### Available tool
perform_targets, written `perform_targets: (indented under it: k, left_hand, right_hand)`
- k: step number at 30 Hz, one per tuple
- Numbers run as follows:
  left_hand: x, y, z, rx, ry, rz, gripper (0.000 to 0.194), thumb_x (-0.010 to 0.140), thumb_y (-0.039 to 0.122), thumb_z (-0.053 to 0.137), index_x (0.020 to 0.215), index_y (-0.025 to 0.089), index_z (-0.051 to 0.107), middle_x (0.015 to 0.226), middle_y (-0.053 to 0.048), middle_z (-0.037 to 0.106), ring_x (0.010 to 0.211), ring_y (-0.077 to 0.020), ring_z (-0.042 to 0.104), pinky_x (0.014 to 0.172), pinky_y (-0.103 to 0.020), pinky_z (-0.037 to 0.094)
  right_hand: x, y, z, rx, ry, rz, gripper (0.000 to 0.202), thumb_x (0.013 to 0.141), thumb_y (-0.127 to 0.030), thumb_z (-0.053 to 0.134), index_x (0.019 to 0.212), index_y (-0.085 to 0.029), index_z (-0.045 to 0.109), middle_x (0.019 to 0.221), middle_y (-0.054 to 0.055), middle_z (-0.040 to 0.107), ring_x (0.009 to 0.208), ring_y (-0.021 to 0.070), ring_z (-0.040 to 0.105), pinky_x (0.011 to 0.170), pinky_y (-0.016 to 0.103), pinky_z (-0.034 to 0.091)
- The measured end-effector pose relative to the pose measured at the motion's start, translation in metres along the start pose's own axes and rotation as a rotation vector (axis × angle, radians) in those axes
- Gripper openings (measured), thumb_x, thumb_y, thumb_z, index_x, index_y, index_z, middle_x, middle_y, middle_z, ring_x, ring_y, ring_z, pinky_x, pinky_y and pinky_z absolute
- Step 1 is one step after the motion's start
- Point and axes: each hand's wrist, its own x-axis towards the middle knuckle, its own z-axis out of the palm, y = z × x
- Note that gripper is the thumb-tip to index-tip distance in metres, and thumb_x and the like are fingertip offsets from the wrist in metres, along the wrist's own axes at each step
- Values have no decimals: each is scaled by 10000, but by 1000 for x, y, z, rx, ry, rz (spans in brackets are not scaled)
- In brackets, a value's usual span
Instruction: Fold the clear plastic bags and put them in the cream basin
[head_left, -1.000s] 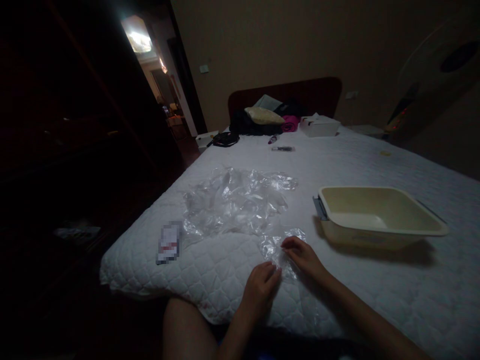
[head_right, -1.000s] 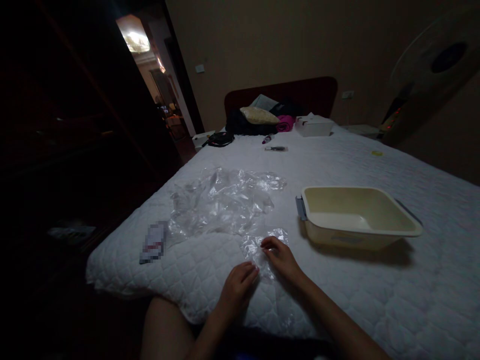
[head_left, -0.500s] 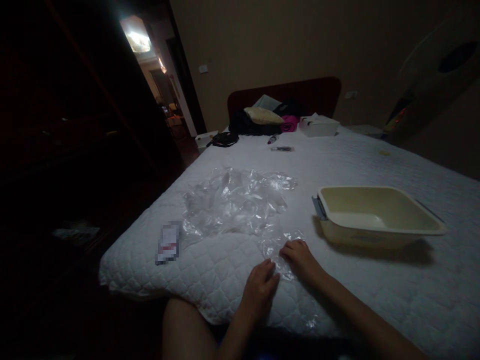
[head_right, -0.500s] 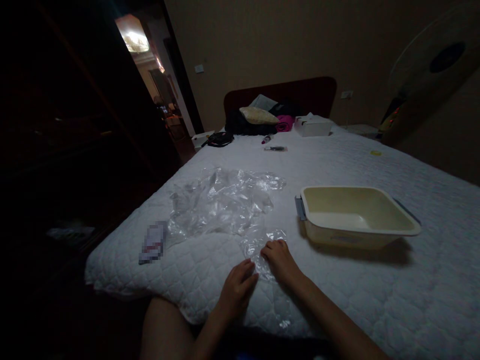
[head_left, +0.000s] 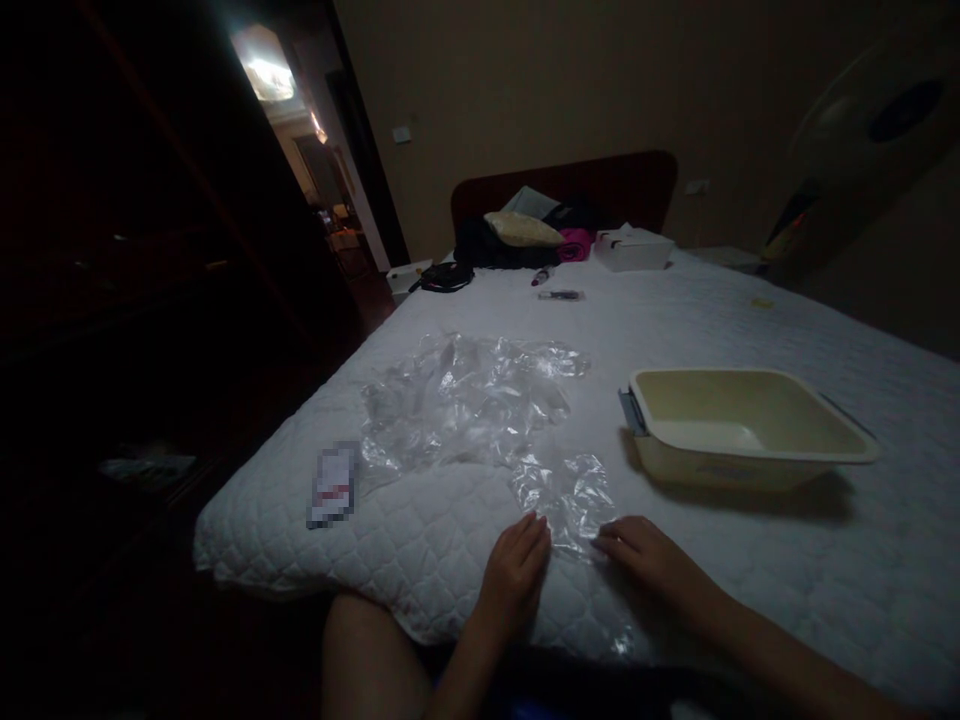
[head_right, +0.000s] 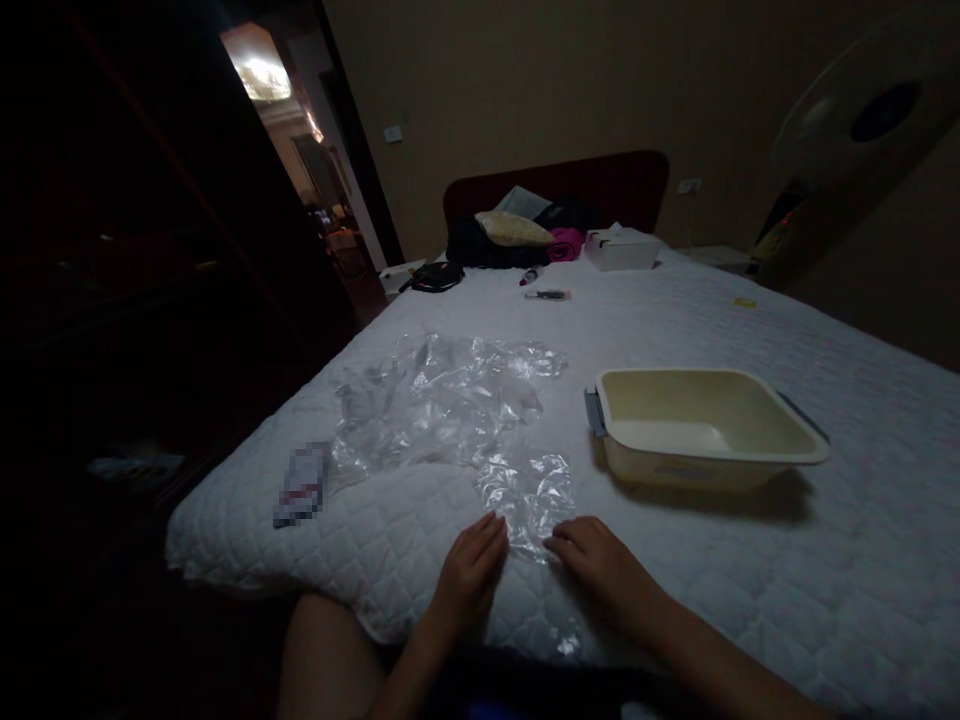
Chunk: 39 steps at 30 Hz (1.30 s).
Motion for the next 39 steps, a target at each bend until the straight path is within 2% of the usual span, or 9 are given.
perform_targets:
  k: [2, 6, 11, 14, 20, 23, 27, 35, 39]
  left_hand:
    - [0, 1, 0, 16, 23, 7, 367, 819, 58, 400, 1175, 120, 469, 1170, -145, 546, 1168, -239, 431, 874, -424, 460]
    - [0, 4, -1, 53, 70, 36, 343, 812, 52, 415, 1136, 122, 504, 1137, -135, 571, 1145, -234, 458, 881, -429, 458]
    - [0, 15, 1, 12, 151, 50, 309, 790, 50, 421, 1068, 110, 541, 1083, -142, 597, 1129, -231, 474, 878, -419, 462]
    - [0, 21, 6, -16, 123, 68, 303, 786, 63, 427, 1065, 104, 541, 1066, -140, 605, 1112, -231, 487, 876, -410, 465]
    - [-1, 23, 15, -4, 67, 71, 289, 794, 79, 433, 1055, 118, 550, 1064, -118, 612, 1069, -232, 519, 882, -415, 460]
    - [1, 23, 14, 22, 72, 82, 265, 806, 98, 444, 1044, 128, 558, 1050, -110, 620, 1055, -222, 529, 876, -404, 466]
    - [6, 25, 12, 61, 48, 74, 261, 832, 128, 433, 1065, 136, 550, 1026, -102, 628, 1041, -208, 535, 877, -399, 465]
    - [10, 27, 13, 118, 47, 112, 227, 863, 144, 392, 999, 159, 573, 997, -89, 630, 1026, -194, 537, 871, -409, 458]
    - [10, 26, 12, 122, 63, 115, 218, 860, 141, 402, 985, 151, 580, 989, -87, 634, 1011, -195, 544, 862, -402, 464]
  right_hand:
    - [-17, -5, -1, -59, 26, -116, 229, 841, -150, 440, 1013, -197, 584, 901, 85, 639, 824, 184, 567, 731, 339, 456]
    - [-36, -13, -4, -109, -53, -338, 295, 841, -94, 411, 1083, -189, 549, 961, 82, 643, 895, 199, 562, 866, 414, 411]
    - [-36, -19, 3, -116, -10, -355, 261, 844, -93, 415, 1040, -187, 560, 920, 66, 648, 889, 182, 567, 866, 397, 420]
    - [-34, -19, 8, -88, 46, -339, 238, 845, -88, 413, 993, -187, 571, 875, 60, 652, 853, 168, 571, 862, 385, 420]
    - [-25, -13, 1, 60, 84, -187, 201, 824, -108, 445, 954, -201, 566, 808, 48, 634, 749, 151, 563, 778, 357, 440]
    - [-16, -11, -9, 149, 97, -85, 223, 815, -118, 422, 964, -209, 562, 812, 64, 624, 747, 163, 561, 710, 332, 453]
    - [-5, -7, -15, 217, 78, -8, 236, 812, -124, 410, 970, -210, 563, 830, 70, 628, 770, 172, 569, 701, 324, 464]
    - [9, 6, 11, 233, 120, 273, 273, 830, -247, 458, 1087, -202, 535, 926, 78, 639, 850, 195, 586, 758, 347, 477]
    - [16, 11, 26, 173, 131, 316, 304, 831, -239, 459, 1126, -177, 506, 890, 72, 633, 829, 192, 578, 758, 348, 461]
